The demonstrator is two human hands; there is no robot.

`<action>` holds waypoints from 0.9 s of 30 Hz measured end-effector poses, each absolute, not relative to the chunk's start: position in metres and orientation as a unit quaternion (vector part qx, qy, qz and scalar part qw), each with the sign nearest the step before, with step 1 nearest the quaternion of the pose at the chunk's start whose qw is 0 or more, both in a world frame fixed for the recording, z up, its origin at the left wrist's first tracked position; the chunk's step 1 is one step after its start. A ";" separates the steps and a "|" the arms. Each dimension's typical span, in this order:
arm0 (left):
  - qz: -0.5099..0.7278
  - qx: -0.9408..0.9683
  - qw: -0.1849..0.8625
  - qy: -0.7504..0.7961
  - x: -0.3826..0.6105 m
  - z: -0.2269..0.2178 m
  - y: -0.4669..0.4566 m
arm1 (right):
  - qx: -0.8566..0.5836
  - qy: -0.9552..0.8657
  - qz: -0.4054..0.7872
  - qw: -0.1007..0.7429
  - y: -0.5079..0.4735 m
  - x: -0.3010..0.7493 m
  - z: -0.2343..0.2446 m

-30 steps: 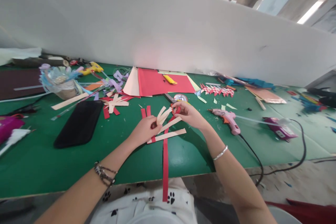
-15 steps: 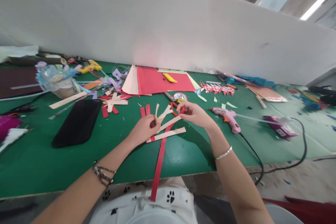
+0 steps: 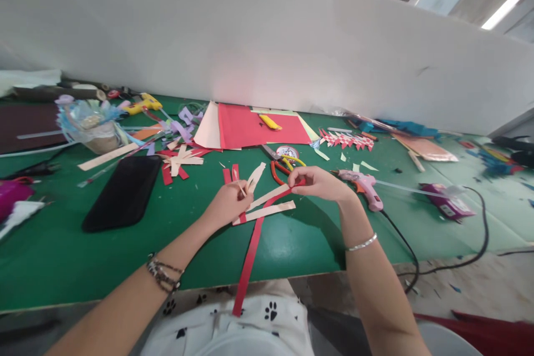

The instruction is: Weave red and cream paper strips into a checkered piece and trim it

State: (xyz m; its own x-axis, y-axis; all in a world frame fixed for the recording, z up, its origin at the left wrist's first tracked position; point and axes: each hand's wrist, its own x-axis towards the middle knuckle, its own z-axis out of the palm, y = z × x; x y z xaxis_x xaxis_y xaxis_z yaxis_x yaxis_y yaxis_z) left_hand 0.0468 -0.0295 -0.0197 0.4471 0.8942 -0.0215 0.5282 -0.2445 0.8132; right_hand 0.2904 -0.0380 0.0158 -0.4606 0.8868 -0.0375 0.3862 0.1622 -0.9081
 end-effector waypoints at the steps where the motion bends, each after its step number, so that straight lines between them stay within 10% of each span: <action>1: 0.233 0.754 0.395 0.471 0.047 -0.020 -0.029 | -0.443 -0.719 0.468 0.258 -0.039 0.292 0.017; 27: 0.220 0.791 0.369 0.435 0.044 -0.018 -0.031 | -0.451 -0.627 0.517 0.369 -0.030 0.256 -0.001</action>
